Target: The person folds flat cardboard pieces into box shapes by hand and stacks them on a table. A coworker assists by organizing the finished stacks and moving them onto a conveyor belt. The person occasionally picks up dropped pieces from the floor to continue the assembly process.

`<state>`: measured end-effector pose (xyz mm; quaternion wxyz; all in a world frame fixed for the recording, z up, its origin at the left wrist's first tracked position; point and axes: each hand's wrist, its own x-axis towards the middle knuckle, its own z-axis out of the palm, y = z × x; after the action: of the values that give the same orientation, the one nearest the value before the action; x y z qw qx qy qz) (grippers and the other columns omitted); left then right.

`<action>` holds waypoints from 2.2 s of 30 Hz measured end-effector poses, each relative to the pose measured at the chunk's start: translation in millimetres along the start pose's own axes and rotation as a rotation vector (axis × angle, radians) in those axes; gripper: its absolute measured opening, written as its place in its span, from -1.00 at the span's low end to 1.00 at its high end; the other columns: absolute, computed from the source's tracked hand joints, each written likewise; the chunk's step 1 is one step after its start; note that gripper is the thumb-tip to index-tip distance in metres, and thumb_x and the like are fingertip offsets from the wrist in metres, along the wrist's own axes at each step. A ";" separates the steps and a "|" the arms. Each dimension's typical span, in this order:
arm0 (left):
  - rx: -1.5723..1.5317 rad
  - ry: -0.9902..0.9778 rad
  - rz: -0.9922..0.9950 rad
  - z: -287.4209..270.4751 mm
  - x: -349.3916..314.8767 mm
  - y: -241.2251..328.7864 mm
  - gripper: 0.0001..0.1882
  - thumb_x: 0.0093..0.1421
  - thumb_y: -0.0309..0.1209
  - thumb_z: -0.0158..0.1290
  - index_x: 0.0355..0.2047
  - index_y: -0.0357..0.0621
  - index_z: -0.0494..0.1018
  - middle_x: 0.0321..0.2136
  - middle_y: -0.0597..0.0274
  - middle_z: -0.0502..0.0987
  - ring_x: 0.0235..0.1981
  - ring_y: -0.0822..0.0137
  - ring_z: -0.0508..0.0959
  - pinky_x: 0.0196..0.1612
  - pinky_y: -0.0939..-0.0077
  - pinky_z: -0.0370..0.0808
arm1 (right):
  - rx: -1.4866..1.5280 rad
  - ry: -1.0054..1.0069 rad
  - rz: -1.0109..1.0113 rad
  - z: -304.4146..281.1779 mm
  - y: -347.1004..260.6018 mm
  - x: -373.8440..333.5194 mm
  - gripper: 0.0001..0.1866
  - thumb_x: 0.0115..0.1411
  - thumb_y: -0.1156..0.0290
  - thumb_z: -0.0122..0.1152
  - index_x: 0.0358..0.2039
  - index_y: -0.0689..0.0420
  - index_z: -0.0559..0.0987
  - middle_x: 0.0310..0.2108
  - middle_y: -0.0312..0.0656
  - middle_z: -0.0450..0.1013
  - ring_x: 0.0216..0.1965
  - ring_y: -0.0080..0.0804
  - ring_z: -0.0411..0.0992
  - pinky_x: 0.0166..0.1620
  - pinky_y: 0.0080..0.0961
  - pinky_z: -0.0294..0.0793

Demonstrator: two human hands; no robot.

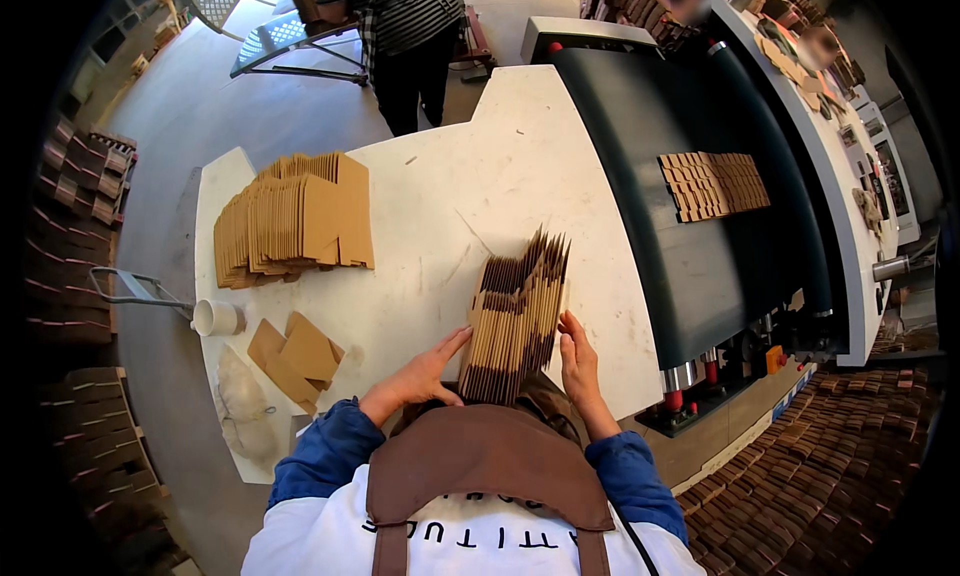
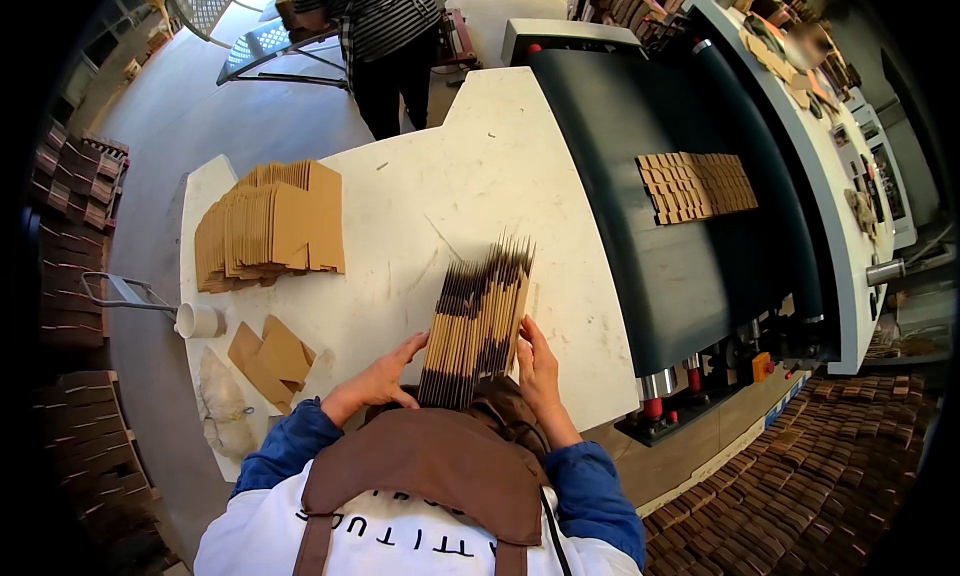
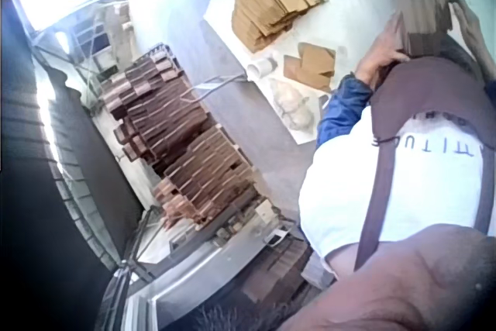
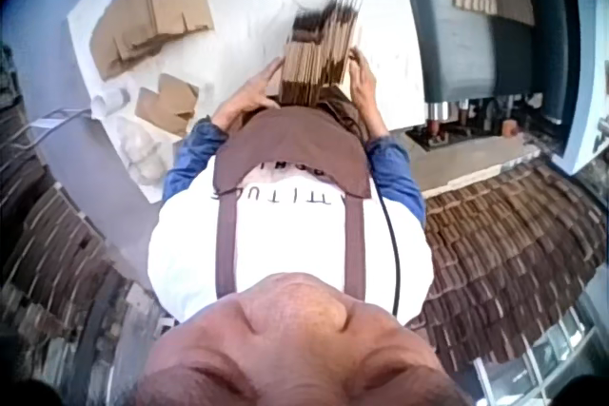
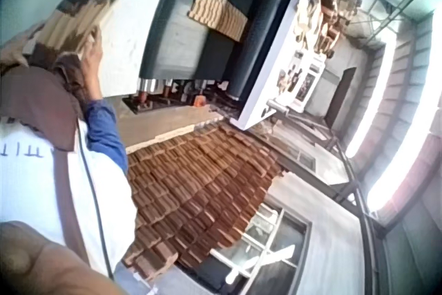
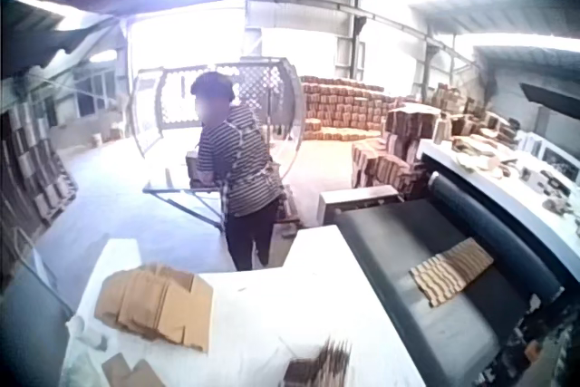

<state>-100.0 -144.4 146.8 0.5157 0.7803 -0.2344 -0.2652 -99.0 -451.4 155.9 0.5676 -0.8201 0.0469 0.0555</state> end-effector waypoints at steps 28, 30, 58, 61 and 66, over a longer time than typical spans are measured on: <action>0.292 0.440 -0.049 -54.3 34.2 38.6 -0.28 0.25 0.04 -0.01 0.29 -0.12 0.19 0.22 -0.09 0.14 0.14 -0.06 0.28 0.19 0.16 0.28 | 0.915 -0.321 0.704 35.1 -20.6 109.9 -0.20 0.33 -0.28 -0.35 0.25 0.17 0.24 0.10 -0.01 0.38 0.06 -0.23 0.41 0.09 -0.25 0.44; 0.333 0.420 -0.071 -48.1 48.6 44.2 -0.38 0.25 -0.10 0.04 0.27 -0.06 0.25 0.19 -0.05 0.17 0.09 -0.04 0.31 0.17 0.16 0.30 | 0.968 -0.328 0.703 32.4 20.7 111.8 -0.22 0.33 -0.28 -0.34 0.28 0.11 0.21 0.15 0.00 0.33 0.10 -0.17 0.40 0.10 -0.20 0.45; 0.665 0.065 -0.041 -3.2 93.3 -18.7 -0.60 -0.02 -0.31 0.03 -0.12 -0.06 0.53 0.03 0.14 0.38 0.09 0.13 0.27 0.13 0.25 0.22 | 0.896 0.357 0.047 166.1 -101.1 358.9 -0.65 0.41 0.18 -0.10 -0.01 0.17 0.43 -0.44 -0.28 0.44 -0.60 -0.63 0.30 -0.47 -0.67 0.34; 0.591 0.067 -0.019 8.2 90.0 -33.4 -0.65 -0.04 -0.26 0.03 -0.22 -0.07 0.56 0.02 0.15 0.38 0.06 0.15 0.28 0.09 0.26 0.23 | 0.953 0.349 0.144 174.1 -72.4 371.5 -0.64 0.39 0.20 -0.10 0.02 0.19 0.42 -0.43 -0.26 0.44 -0.58 -0.61 0.31 -0.45 -0.65 0.36; 0.487 0.114 0.107 -0.8 94.9 -29.4 -0.61 -0.08 -0.18 0.05 -0.26 -0.10 0.53 -0.05 0.17 0.41 -0.05 0.13 0.34 0.04 0.24 0.26 | 1.170 0.280 0.265 158.5 -79.4 369.7 -0.66 0.37 0.23 -0.09 0.02 0.16 0.42 -0.39 -0.28 0.45 -0.56 -0.61 0.32 -0.41 -0.61 0.38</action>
<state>-25.6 -194.0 103.4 0.3382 0.8816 -0.3031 -0.1288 271.9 -280.3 120.7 0.9001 -0.3596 0.2453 -0.0174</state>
